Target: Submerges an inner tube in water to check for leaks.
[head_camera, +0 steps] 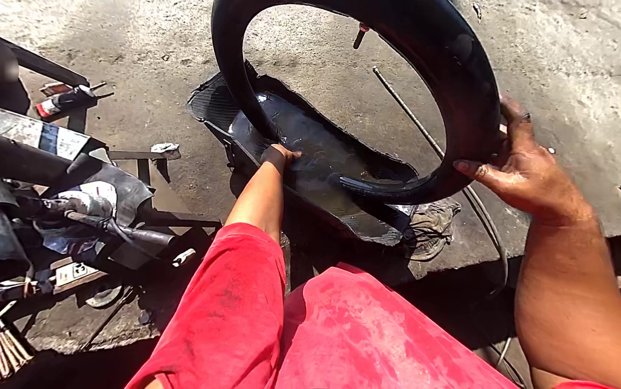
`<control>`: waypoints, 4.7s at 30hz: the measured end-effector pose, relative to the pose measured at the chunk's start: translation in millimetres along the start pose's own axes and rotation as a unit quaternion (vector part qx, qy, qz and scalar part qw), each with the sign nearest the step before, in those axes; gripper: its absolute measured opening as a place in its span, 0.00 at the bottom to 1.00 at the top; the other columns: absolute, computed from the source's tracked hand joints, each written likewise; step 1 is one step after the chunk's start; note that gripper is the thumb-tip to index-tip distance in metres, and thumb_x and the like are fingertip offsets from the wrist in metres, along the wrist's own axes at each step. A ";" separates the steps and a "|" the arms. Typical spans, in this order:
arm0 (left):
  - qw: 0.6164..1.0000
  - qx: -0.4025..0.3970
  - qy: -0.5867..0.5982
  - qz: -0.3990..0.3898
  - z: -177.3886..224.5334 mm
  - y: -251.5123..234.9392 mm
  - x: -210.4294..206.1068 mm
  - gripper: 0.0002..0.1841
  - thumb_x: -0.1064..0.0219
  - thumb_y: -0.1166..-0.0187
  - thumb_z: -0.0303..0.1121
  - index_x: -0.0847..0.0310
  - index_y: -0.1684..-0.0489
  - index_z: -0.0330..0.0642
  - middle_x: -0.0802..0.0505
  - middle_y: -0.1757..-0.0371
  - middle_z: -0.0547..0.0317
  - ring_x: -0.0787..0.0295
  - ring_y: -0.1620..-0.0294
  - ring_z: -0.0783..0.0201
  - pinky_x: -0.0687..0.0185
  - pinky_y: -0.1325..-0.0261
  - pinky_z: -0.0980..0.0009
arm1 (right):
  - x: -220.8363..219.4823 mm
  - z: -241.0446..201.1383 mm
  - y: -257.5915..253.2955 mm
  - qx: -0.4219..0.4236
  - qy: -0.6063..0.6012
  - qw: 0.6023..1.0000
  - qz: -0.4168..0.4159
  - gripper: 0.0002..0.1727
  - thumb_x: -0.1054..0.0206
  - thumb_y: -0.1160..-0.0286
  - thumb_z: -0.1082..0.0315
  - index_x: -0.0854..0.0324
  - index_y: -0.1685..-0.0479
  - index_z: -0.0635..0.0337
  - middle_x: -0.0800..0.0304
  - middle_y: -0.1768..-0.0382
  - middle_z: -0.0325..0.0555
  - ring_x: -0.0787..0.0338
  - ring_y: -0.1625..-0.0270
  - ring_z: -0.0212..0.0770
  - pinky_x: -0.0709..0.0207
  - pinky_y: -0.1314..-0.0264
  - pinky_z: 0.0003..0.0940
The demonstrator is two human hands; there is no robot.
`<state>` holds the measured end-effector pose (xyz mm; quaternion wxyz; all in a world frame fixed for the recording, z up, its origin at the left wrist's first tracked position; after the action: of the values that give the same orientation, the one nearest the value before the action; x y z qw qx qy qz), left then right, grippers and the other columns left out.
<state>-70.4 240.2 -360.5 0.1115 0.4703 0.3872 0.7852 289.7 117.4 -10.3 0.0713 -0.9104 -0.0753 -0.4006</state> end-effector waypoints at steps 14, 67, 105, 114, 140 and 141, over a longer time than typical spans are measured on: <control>0.998 0.037 0.019 0.038 -1.8 -6.4 2.4 0.40 0.29 0.32 0.67 0.13 0.43 0.34 0.11 0.35 0.35 0.14 0.31 0.40 0.21 0.34 0.35 | -58.7 80.1 62.6 0.047 -0.178 0.933 0.309 0.67 0.17 0.40 0.70 0.73 0.08 0.71 0.31 0.22 0.60 0.11 0.34 0.38 0.13 0.30 0.34; 0.967 -0.025 0.225 0.119 -8.8 0.4 41.8 0.44 0.27 0.33 0.68 0.17 0.38 0.29 0.12 0.36 0.29 0.17 0.29 0.35 0.25 0.29 0.33 | 5.9 13.4 44.3 0.054 0.021 0.989 0.138 0.55 0.21 0.33 0.60 0.52 0.04 0.55 0.34 0.13 0.52 0.28 0.16 0.31 0.31 0.15 0.28; 0.992 0.001 0.108 0.062 -5.0 -3.2 22.5 0.41 0.27 0.29 0.65 0.16 0.42 0.27 0.13 0.34 0.30 0.17 0.28 0.37 0.23 0.29 0.36 | 3.4 -11.9 43.7 0.085 0.018 0.984 0.155 0.61 0.17 0.38 0.58 0.57 0.03 0.51 0.39 0.11 0.50 0.29 0.16 0.29 0.30 0.16 0.28; 0.995 0.002 0.090 0.048 -3.0 -2.2 19.3 0.34 0.29 0.24 0.58 0.15 0.46 0.26 0.12 0.37 0.30 0.15 0.31 0.37 0.22 0.32 0.36 | -41.3 41.7 83.5 0.063 -0.139 0.975 0.159 0.68 0.13 0.47 0.64 0.64 0.08 0.69 0.37 0.14 0.54 0.25 0.17 0.34 0.23 0.19 0.30; 0.967 -0.068 0.224 0.099 -3.0 -10.9 28.1 0.45 0.17 0.43 0.61 0.20 0.31 0.34 0.13 0.34 0.32 0.18 0.27 0.36 0.27 0.26 0.32 | -12.5 23.5 104.5 -0.068 0.007 0.990 0.123 0.54 0.20 0.53 0.60 0.41 0.20 0.77 0.12 0.42 0.51 0.11 0.42 0.25 0.15 0.36 0.24; 0.977 -0.063 0.183 0.084 0.9 -10.9 25.3 0.46 0.20 0.39 0.63 0.22 0.30 0.31 0.14 0.33 0.30 0.19 0.26 0.35 0.27 0.26 0.33 | -11.2 22.3 103.0 -0.079 0.015 0.990 0.115 0.54 0.21 0.54 0.60 0.40 0.19 0.75 0.11 0.42 0.50 0.10 0.42 0.25 0.15 0.37 0.26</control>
<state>-85.2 261.7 -351.6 0.0016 0.3414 0.3101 0.8873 318.3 19.9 -40.7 0.0458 -0.9097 0.0627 -0.4079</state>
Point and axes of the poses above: each hand's wrist, its own y-axis away from the middle knuckle, its own x-axis out of the back of the hand, z = x × y, the point moved 10 cm from there along -y, towards the middle knuckle
